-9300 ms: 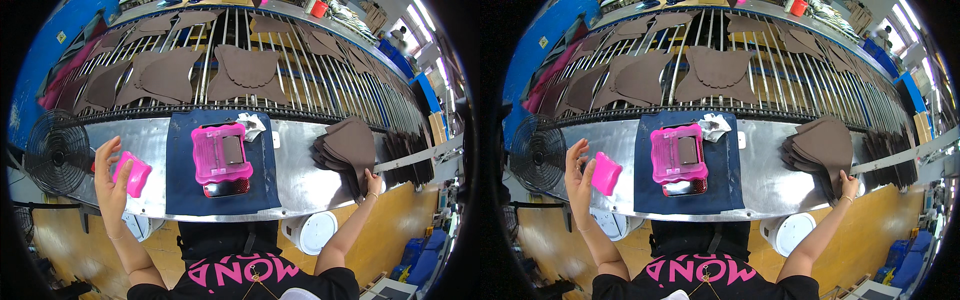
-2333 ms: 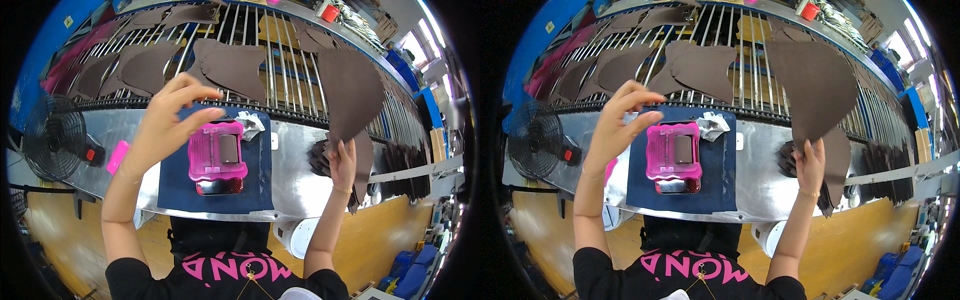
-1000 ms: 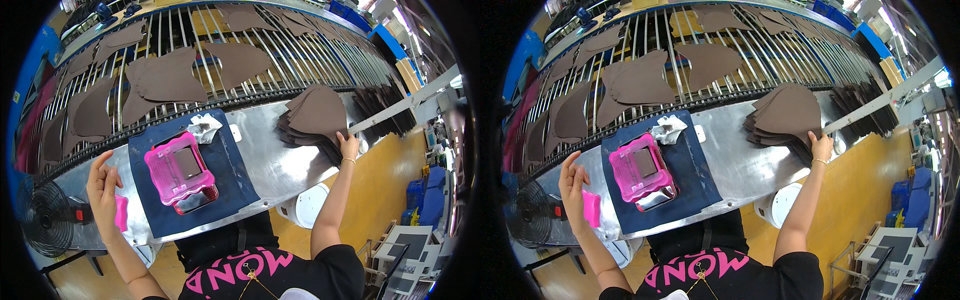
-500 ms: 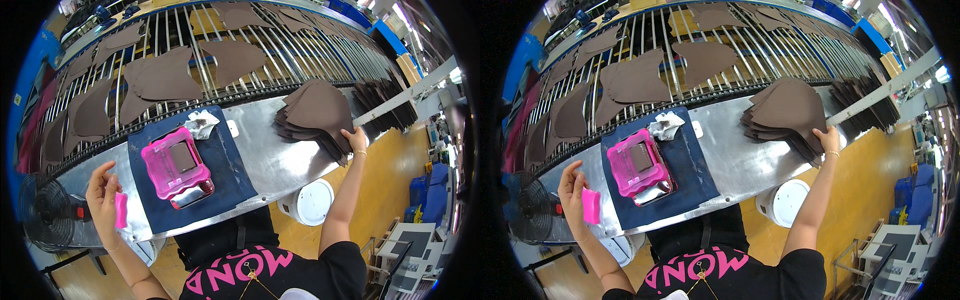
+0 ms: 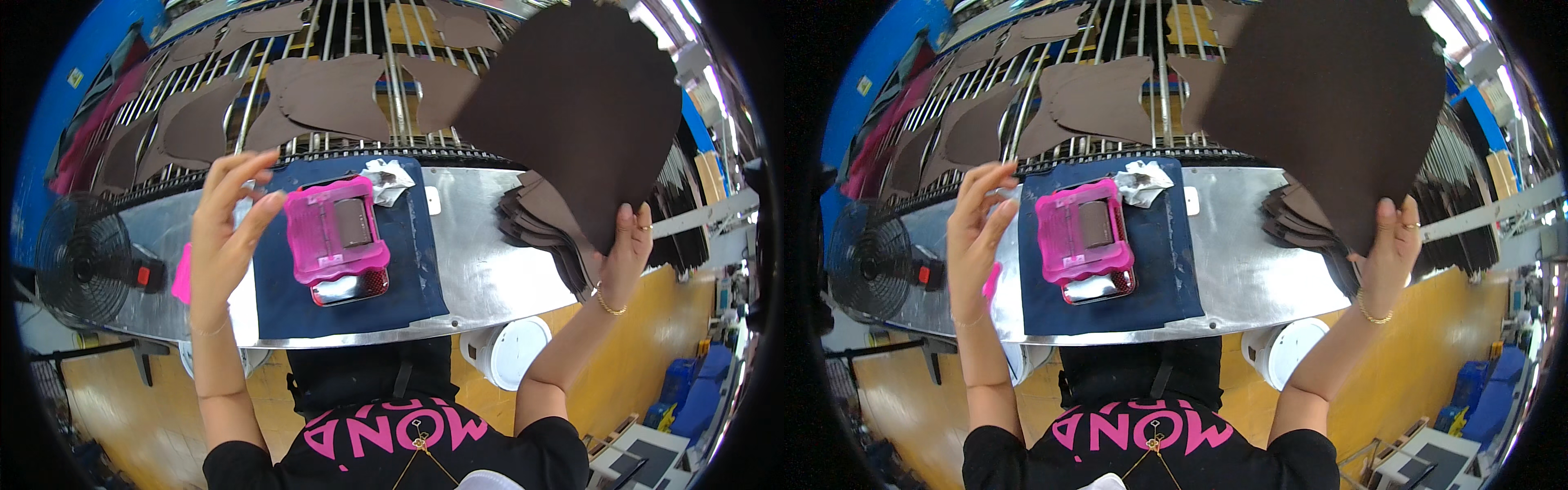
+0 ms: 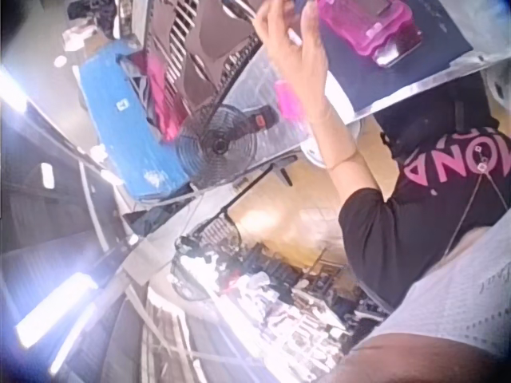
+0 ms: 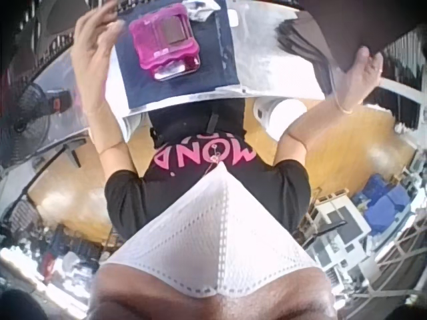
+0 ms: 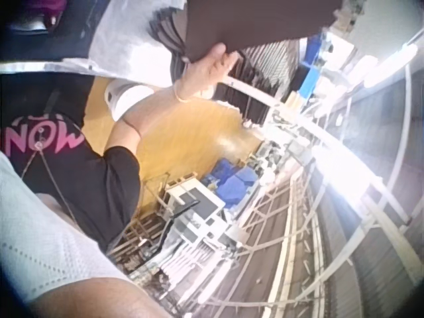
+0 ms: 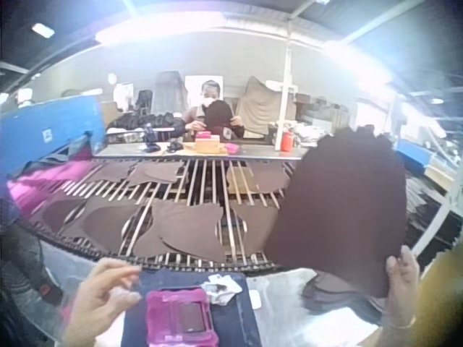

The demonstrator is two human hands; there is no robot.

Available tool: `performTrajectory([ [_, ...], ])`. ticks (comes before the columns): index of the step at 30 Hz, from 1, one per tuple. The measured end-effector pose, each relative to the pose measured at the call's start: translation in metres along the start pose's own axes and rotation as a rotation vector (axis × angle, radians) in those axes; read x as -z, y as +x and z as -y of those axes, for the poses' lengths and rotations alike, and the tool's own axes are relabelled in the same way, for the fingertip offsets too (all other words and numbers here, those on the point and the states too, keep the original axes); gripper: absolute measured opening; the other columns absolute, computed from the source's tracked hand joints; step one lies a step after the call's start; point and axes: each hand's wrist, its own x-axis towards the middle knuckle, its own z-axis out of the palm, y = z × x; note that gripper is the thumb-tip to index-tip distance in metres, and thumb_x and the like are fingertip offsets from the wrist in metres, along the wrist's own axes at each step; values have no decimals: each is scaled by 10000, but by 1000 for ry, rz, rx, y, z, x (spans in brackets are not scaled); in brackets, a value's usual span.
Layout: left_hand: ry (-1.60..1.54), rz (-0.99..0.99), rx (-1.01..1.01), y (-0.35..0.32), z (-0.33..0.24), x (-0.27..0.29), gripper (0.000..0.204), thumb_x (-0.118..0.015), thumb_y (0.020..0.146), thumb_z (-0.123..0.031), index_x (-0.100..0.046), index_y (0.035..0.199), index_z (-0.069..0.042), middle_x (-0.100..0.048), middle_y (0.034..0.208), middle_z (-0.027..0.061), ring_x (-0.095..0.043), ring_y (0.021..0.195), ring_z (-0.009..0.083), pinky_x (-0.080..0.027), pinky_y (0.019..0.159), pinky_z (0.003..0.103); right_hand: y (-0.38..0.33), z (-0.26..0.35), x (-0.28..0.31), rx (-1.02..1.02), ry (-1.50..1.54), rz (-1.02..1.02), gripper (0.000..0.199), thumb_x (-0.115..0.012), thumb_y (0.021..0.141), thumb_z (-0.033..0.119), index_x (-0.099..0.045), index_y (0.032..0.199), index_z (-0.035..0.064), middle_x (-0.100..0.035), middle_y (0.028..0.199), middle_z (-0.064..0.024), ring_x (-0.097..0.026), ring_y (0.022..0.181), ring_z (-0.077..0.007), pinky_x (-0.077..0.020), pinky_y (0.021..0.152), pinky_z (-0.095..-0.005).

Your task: The person repeatedly picks brown fabric pieces from a stack on the table and places them onto a moving conveyor belt. The person handles the pieces one at a time, aligning them on the belt as it moves.

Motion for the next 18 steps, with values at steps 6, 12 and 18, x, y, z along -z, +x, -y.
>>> performTrajectory([
  [6,-343,-2,283,5,-1,10,429,-672,863,-150,-526,1238,-2,-599,983,84,-634,646,118,-434,448,190,-32,8,-101,25,178,440,173,-528,954,157,-546,1049,14,-579,776,5,-521,521,-30,-418,363,-168],
  [12,-6,-389,200,-19,0,87,203,-661,870,-124,-636,1031,-4,-583,625,-14,-474,414,34,-278,370,158,-54,15,-165,117,273,766,234,-680,848,99,-594,1027,-23,-682,921,-86,-629,812,-107,-488,700,-230],
  [18,174,-543,111,-34,-6,122,233,-699,848,-160,-653,1018,-9,-593,611,6,-470,419,31,-290,392,146,-64,6,-201,331,76,813,196,-733,794,144,-689,938,19,-701,752,-94,-653,586,-157,-494,558,-246],
])
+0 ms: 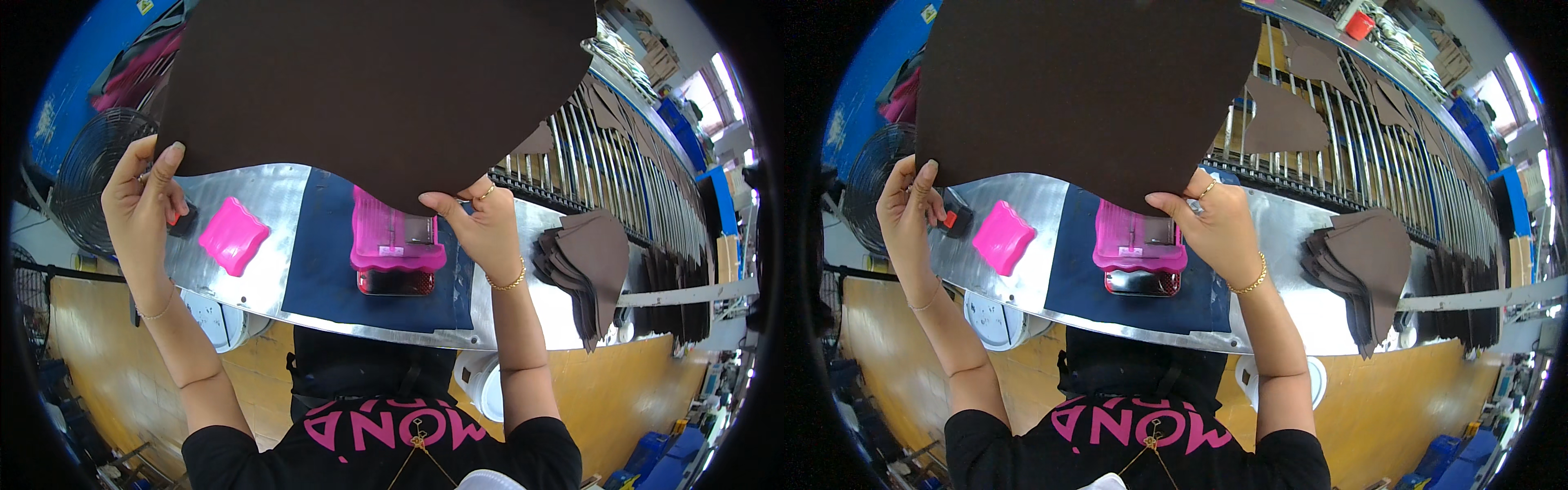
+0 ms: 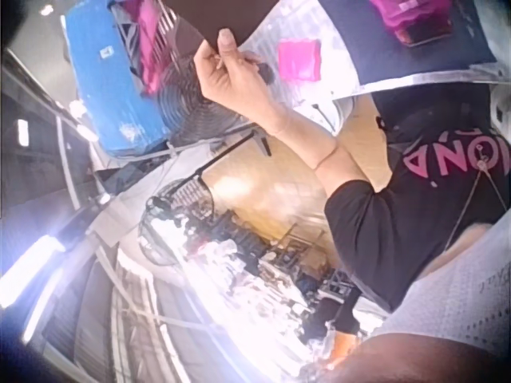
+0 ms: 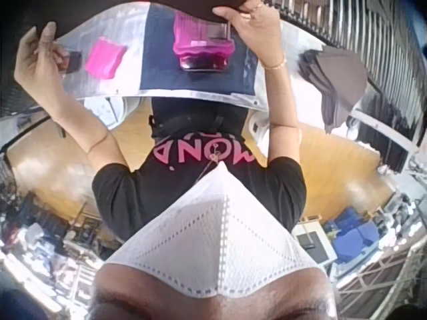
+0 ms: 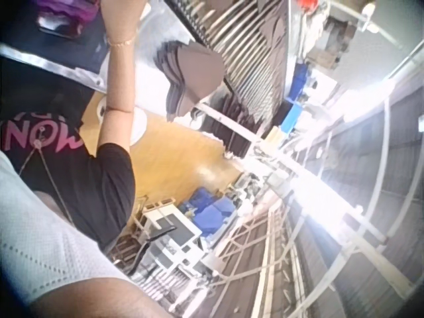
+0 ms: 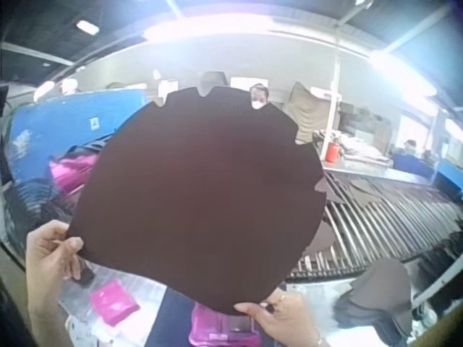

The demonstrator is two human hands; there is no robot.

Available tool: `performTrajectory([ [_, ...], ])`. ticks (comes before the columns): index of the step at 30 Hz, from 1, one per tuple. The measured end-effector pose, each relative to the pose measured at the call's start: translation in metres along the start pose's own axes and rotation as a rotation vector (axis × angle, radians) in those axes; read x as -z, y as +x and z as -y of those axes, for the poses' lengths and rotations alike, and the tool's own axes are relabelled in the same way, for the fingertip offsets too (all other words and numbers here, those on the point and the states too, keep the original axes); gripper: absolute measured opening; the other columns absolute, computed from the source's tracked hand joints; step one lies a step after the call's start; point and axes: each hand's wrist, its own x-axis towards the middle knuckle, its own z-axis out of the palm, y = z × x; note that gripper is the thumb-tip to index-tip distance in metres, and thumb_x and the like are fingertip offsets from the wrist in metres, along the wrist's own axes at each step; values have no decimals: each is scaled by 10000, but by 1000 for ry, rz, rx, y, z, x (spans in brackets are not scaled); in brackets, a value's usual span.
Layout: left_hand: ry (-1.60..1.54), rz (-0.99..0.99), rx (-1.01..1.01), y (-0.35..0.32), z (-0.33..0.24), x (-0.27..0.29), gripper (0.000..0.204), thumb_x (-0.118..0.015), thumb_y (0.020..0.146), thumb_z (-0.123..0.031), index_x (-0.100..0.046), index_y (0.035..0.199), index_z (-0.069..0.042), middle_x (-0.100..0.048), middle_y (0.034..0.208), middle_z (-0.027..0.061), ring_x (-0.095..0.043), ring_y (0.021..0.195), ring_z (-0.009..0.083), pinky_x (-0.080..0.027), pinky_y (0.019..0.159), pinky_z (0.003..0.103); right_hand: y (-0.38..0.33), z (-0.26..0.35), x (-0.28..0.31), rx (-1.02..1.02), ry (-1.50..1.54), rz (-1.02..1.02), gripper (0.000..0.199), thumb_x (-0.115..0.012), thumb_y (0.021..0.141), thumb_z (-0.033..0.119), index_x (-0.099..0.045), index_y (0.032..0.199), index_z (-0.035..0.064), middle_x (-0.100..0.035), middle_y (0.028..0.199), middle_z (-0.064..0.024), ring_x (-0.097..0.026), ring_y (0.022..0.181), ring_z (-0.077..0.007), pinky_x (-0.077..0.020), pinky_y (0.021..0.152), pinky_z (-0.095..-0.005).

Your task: The person repeatedly picks brown fabric pieces from a stack on the table and places them onto a moving conveyor belt. The person handles the pieces one at a time, aligning them on the belt as it moves.

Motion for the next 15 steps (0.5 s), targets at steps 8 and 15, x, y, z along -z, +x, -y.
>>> performTrajectory([
  [8,-13,60,68,-7,14,1,204,-687,858,-150,-662,1001,-7,-578,605,-3,-488,456,33,-320,412,152,-6,-9,-1,63,-156,5,137,-730,774,125,-711,877,37,-683,758,-119,-610,549,-225,-463,523,-283],
  [15,-61,332,207,-37,32,-42,91,-633,865,-39,-644,921,32,-565,682,3,-486,490,38,-367,440,199,-41,-27,38,69,-349,-27,92,-703,761,61,-704,850,39,-658,731,-121,-618,591,-280,-474,553,-328],
])
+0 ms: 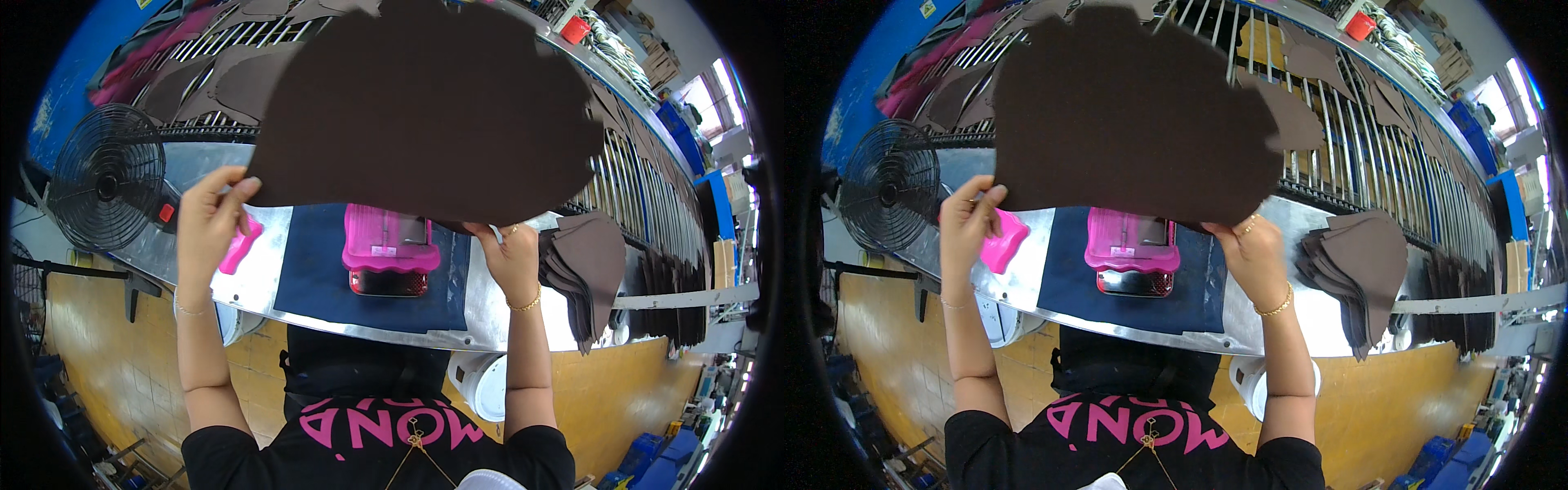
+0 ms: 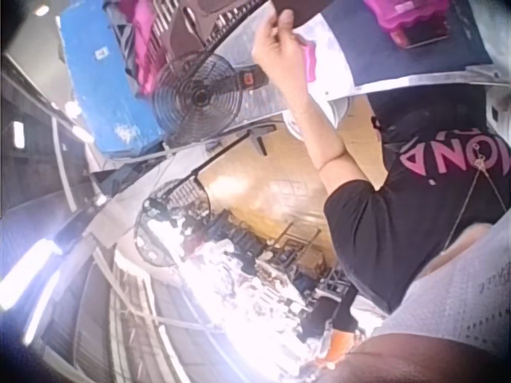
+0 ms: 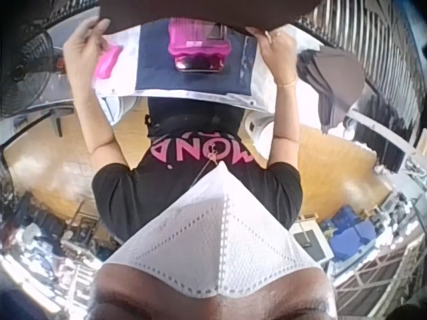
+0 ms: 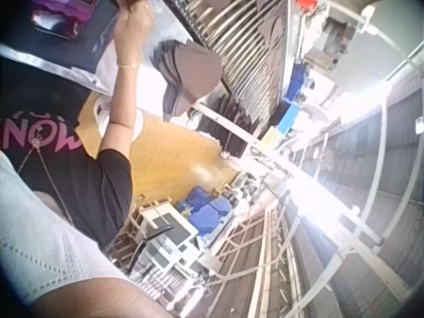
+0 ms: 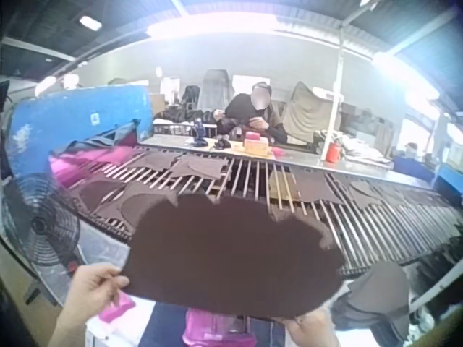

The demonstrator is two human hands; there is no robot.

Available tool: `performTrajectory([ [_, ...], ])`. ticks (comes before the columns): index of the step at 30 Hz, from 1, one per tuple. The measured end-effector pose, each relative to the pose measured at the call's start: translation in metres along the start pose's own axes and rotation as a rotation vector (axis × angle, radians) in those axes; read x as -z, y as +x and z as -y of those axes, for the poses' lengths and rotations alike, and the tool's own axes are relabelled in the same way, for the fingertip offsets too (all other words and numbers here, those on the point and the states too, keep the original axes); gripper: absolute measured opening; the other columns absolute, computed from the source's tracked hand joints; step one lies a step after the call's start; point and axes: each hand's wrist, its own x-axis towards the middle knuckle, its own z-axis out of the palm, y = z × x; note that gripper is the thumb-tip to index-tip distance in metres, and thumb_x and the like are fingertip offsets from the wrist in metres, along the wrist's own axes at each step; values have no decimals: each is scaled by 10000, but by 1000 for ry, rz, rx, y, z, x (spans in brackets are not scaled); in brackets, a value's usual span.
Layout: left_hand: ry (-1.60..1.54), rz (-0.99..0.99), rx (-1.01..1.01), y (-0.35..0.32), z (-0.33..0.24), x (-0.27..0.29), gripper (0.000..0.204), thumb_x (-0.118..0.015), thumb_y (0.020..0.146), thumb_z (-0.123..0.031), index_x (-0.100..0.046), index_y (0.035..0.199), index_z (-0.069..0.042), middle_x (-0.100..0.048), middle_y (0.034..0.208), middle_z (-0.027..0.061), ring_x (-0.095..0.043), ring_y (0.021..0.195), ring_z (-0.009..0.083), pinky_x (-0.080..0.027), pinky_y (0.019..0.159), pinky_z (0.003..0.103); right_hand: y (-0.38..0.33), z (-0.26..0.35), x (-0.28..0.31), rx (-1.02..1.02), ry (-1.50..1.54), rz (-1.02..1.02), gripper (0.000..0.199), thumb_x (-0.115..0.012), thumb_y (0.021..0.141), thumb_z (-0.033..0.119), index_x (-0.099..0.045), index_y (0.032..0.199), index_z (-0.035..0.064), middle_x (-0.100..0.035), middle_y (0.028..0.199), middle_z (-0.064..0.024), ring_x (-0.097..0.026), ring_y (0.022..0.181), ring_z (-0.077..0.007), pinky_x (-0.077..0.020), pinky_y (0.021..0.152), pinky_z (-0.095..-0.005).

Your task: The person repeatedly picks brown fabric pieces from a stack on the table and places them onto a moving conveyor belt. The person handles the pieces one at a time, aligning them on the belt as it moves.

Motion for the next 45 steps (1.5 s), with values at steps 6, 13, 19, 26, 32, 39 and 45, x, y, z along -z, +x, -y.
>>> performTrajectory([
  [6,208,203,-231,11,-13,-49,59,-610,838,33,-613,883,72,-545,702,43,-511,496,72,-385,449,208,-53,-30,20,-256,-45,-20,102,-720,743,29,-702,842,11,-682,773,-130,-649,666,-252,-484,608,-297],
  [13,346,382,-484,24,-38,-101,104,-699,749,-25,-653,835,10,-569,765,91,-569,662,245,-448,584,312,-102,-58,69,-477,237,-333,94,-693,833,24,-615,815,-23,-616,735,11,-493,677,-41,-403,609,-195],
  [19,394,456,-667,28,-54,-144,113,-721,734,-86,-660,790,-8,-530,825,71,-531,786,253,-443,682,358,-80,-26,143,-410,90,-441,124,-663,883,112,-626,886,-5,-566,740,54,-445,678,-24,-355,622,-164],
  [26,285,310,-707,50,-69,-136,230,-708,791,-192,-659,949,-31,-561,966,83,-546,865,230,-443,780,308,-48,-57,192,-548,182,-564,281,-648,894,138,-610,1123,-22,-604,906,5,-503,805,-50,-379,730,-164],
  [32,230,186,-343,48,-62,-75,297,-682,823,-171,-633,1095,-63,-562,922,29,-486,772,119,-409,703,259,-19,-176,191,-601,444,-528,364,-633,896,113,-541,1209,-50,-635,1076,-105,-601,932,-119,-474,823,-232],
  [39,216,-10,-102,25,-14,-19,304,-658,849,-142,-617,1144,-82,-565,932,-1,-447,745,69,-369,651,204,19,-277,139,-830,348,-412,434,-646,878,119,-517,1257,-49,-641,1065,-94,-615,850,-124,-498,706,-230],
  [45,113,-55,46,9,11,7,294,-632,897,-179,-596,1171,-79,-551,951,-2,-458,777,65,-397,683,199,36,-330,95,-949,224,-237,386,-641,867,112,-570,1227,-5,-669,993,-85,-628,782,-130,-509,618,-251],
])
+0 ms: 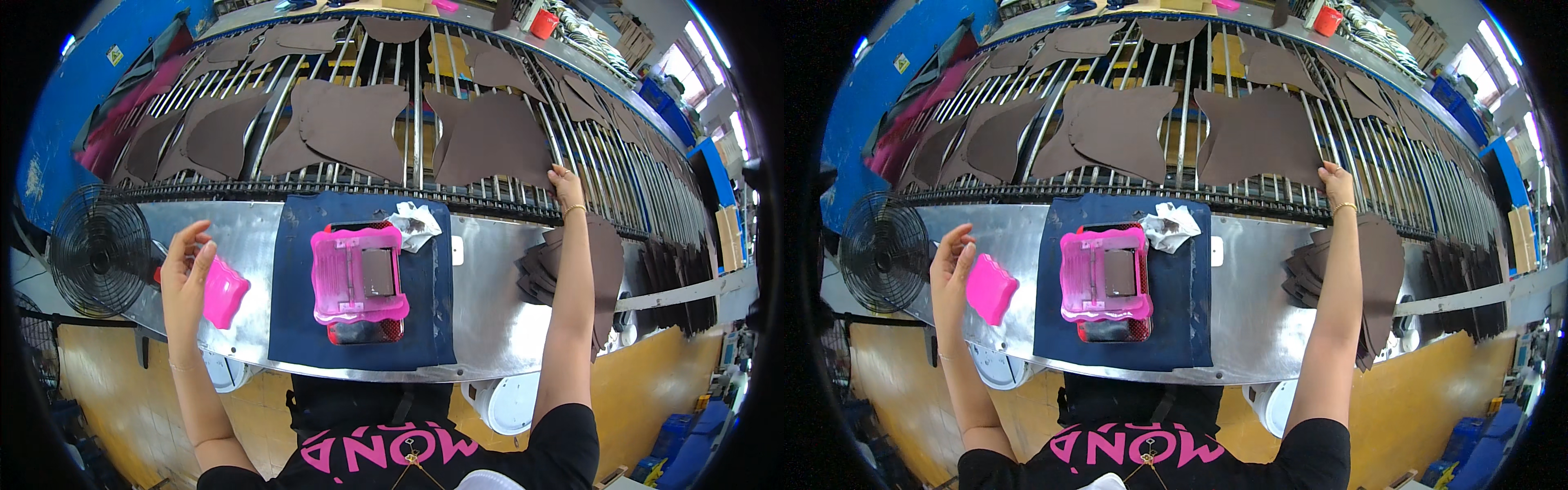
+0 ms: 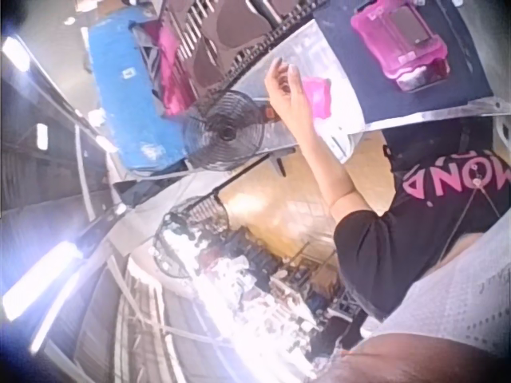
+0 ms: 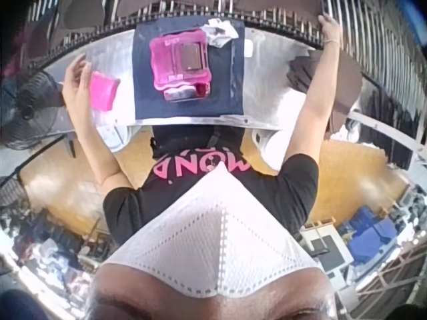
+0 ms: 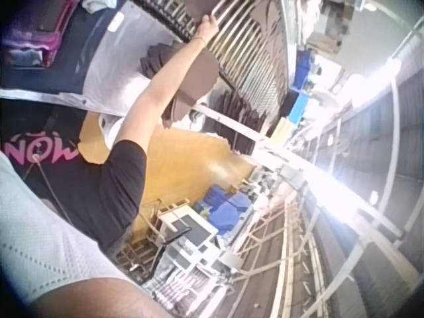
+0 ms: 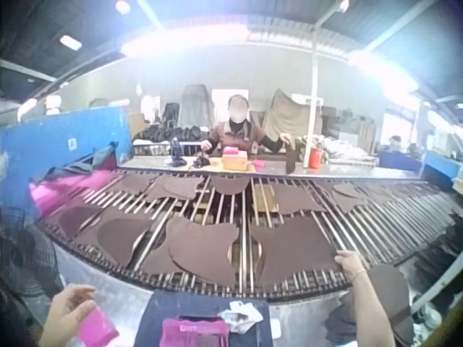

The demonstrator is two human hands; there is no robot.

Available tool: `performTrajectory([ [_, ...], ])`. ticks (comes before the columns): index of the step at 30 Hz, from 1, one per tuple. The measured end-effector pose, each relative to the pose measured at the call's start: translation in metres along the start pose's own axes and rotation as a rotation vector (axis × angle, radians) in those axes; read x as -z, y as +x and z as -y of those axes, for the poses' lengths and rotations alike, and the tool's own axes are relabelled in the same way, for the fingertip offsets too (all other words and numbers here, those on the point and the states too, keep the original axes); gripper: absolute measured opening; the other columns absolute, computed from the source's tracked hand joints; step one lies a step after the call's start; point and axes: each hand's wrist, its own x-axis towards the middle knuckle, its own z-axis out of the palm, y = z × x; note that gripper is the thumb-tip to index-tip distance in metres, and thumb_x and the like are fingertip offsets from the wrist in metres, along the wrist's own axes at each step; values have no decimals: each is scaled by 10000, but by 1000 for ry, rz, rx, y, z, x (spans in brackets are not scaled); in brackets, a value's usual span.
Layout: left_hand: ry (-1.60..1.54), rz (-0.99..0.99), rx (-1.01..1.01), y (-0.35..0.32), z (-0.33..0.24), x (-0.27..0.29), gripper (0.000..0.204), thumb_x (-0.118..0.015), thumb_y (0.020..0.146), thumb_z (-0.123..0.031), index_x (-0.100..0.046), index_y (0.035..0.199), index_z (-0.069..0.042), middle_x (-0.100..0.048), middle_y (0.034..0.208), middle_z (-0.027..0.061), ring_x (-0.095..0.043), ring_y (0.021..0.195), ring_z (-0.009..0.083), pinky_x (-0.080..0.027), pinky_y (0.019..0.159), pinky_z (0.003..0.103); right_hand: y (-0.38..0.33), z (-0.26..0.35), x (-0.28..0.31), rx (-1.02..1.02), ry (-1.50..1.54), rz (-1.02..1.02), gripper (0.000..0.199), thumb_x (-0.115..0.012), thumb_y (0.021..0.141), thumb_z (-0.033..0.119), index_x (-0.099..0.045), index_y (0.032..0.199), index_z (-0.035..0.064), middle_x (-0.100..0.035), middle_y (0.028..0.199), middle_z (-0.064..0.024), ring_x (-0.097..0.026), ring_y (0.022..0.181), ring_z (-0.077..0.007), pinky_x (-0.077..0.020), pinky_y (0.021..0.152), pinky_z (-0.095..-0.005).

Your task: The person repeatedly picks brown fabric pieces from a stack on the table and places them onto a moving conveyor belt. The person handles the pieces one at a time, aligning them on the belt as it moves.

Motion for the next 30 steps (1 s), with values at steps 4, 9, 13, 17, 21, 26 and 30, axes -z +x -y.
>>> performTrajectory([
  [4,-57,29,36,3,8,-6,306,-632,900,-181,-585,1181,-70,-543,953,-1,-457,798,69,-404,696,199,44,-44,8,121,-289,-119,350,-688,819,169,-649,1142,40,-692,978,-127,-657,875,-194,-495,806,-317],
  [9,-49,20,35,1,11,-4,305,-631,899,-174,-585,1179,-63,-543,954,3,-455,807,72,-401,702,201,-8,5,-10,208,-435,-274,430,-694,811,253,-616,1189,65,-668,1069,-131,-640,969,-222,-484,847,-330],
  [13,-22,12,16,2,13,-5,298,-632,893,-164,-592,1168,-57,-549,955,7,-457,802,78,-400,707,208,-77,13,47,406,-346,-245,344,-646,855,249,-640,1128,40,-647,1094,-124,-606,1020,-230,-450,903,-330],
  [17,-34,19,6,6,17,-17,295,-634,887,-154,-598,1160,-48,-564,942,10,-469,804,84,-402,715,218,-187,-23,123,344,-803,-531,413,-624,862,306,-613,1134,-4,-615,1134,-168,-518,1134,-315,-394,978,-394],
  [21,-86,51,-36,11,17,-30,293,-626,887,-141,-596,1163,-43,-580,904,8,-492,813,88,-403,725,219,-259,-82,165,-142,-1009,-594,558,-626,855,423,-579,1201,-13,-560,1169,-242,-497,1142,-376,-404,967,-422],
  [26,-146,140,-67,8,7,-40,278,-620,886,-114,-599,1154,-40,-583,872,6,-508,812,92,-404,741,222,-277,-88,170,-209,-933,-588,637,-627,830,511,-595,1181,-19,-560,1152,-250,-522,1113,-370,-414,958,-426],
  [30,-93,125,-77,-3,5,-38,254,-622,885,-95,-607,1131,-34,-565,852,0,-503,811,81,-404,738,217,-260,-80,171,-333,-1050,-604,668,-631,806,548,-598,1179,-6,-549,1196,-253,-515,1143,-371,-414,967,-433],
])
